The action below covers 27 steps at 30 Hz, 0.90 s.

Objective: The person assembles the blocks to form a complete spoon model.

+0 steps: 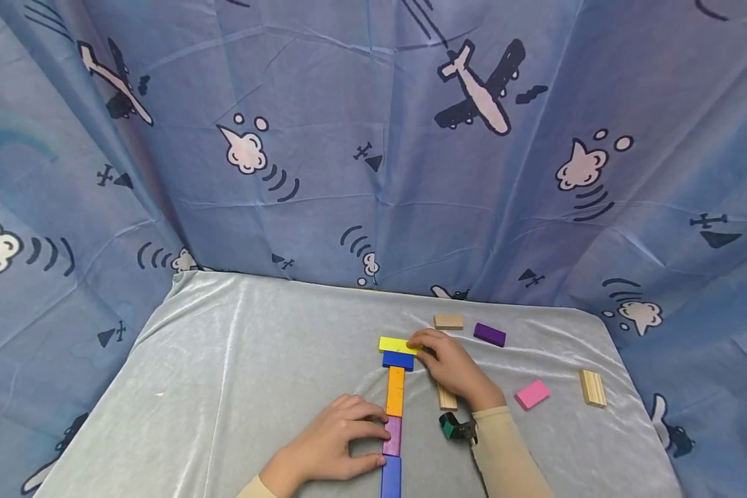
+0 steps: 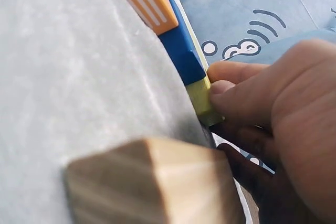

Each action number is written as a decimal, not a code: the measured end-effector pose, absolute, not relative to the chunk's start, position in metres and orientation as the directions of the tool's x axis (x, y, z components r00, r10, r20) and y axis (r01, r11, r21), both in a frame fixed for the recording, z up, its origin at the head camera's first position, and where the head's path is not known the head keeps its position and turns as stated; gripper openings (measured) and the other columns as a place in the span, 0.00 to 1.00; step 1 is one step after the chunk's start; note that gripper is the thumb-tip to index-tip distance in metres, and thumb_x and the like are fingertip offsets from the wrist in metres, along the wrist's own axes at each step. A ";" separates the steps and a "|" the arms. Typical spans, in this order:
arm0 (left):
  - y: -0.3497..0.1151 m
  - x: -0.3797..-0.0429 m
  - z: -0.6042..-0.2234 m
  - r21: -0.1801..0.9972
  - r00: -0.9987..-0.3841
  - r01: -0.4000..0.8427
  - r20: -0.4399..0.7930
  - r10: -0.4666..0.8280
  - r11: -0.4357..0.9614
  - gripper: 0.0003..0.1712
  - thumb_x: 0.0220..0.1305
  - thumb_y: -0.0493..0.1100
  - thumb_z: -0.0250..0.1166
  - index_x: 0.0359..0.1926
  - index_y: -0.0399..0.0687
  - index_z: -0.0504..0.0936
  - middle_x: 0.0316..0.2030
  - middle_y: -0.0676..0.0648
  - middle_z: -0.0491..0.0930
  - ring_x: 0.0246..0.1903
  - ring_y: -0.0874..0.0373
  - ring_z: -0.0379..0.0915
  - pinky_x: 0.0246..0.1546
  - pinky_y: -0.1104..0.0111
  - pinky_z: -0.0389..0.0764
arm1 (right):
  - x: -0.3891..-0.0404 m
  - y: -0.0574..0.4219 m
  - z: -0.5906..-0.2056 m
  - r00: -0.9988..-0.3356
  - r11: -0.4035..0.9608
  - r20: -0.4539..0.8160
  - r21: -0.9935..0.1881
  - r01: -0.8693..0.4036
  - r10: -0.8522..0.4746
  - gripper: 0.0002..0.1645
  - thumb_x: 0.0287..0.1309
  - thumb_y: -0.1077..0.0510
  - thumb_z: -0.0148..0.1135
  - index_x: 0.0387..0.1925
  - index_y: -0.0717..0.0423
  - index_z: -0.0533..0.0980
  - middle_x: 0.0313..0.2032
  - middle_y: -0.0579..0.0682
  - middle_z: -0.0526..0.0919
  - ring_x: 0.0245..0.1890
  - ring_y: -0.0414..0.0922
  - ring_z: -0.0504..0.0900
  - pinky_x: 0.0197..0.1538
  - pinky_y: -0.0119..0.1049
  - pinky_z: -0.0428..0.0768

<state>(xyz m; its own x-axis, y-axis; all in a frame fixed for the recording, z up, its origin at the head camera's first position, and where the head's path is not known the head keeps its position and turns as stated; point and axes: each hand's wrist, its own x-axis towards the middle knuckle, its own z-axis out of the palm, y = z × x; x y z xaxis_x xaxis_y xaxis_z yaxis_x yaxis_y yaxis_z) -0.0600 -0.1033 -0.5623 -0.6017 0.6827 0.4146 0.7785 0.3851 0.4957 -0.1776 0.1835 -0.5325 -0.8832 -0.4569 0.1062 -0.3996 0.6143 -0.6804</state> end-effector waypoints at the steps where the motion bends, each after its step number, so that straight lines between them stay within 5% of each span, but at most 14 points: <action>1: -0.103 -0.060 -0.563 0.493 -0.598 0.782 0.421 0.682 0.382 0.15 0.73 0.61 0.72 0.52 0.63 0.92 0.59 0.61 0.83 0.58 0.67 0.75 0.61 0.67 0.76 | -0.177 0.183 -0.533 -0.884 0.613 0.107 -0.682 -0.398 -0.455 0.15 0.75 0.68 0.65 0.55 0.51 0.87 0.60 0.48 0.86 0.64 0.52 0.83 0.72 0.57 0.76; 10: -0.103 -0.059 -0.565 0.476 -0.585 0.796 0.446 0.677 0.374 0.15 0.72 0.60 0.73 0.52 0.62 0.92 0.59 0.60 0.83 0.58 0.66 0.76 0.61 0.67 0.76 | -0.176 0.185 -0.531 -0.902 0.604 0.073 -0.720 -0.342 -0.425 0.20 0.78 0.70 0.57 0.56 0.49 0.88 0.62 0.48 0.85 0.67 0.55 0.81 0.73 0.60 0.73; 17: -0.102 -0.060 -0.564 0.466 -0.577 0.803 0.454 0.679 0.371 0.15 0.71 0.59 0.74 0.52 0.62 0.92 0.59 0.59 0.84 0.58 0.65 0.76 0.61 0.66 0.76 | -0.175 0.189 -0.520 -0.904 0.620 0.057 -0.710 -0.335 -0.424 0.19 0.77 0.67 0.59 0.61 0.50 0.86 0.68 0.51 0.82 0.74 0.59 0.75 0.76 0.64 0.68; 27: -0.105 -0.061 -0.565 0.461 -0.572 0.806 0.452 0.685 0.370 0.15 0.72 0.59 0.73 0.53 0.62 0.92 0.60 0.59 0.83 0.59 0.65 0.76 0.61 0.66 0.76 | -0.155 0.212 -0.511 -0.880 0.639 0.080 -0.657 -0.400 -0.468 0.19 0.74 0.65 0.66 0.63 0.57 0.84 0.65 0.56 0.83 0.69 0.61 0.78 0.72 0.65 0.72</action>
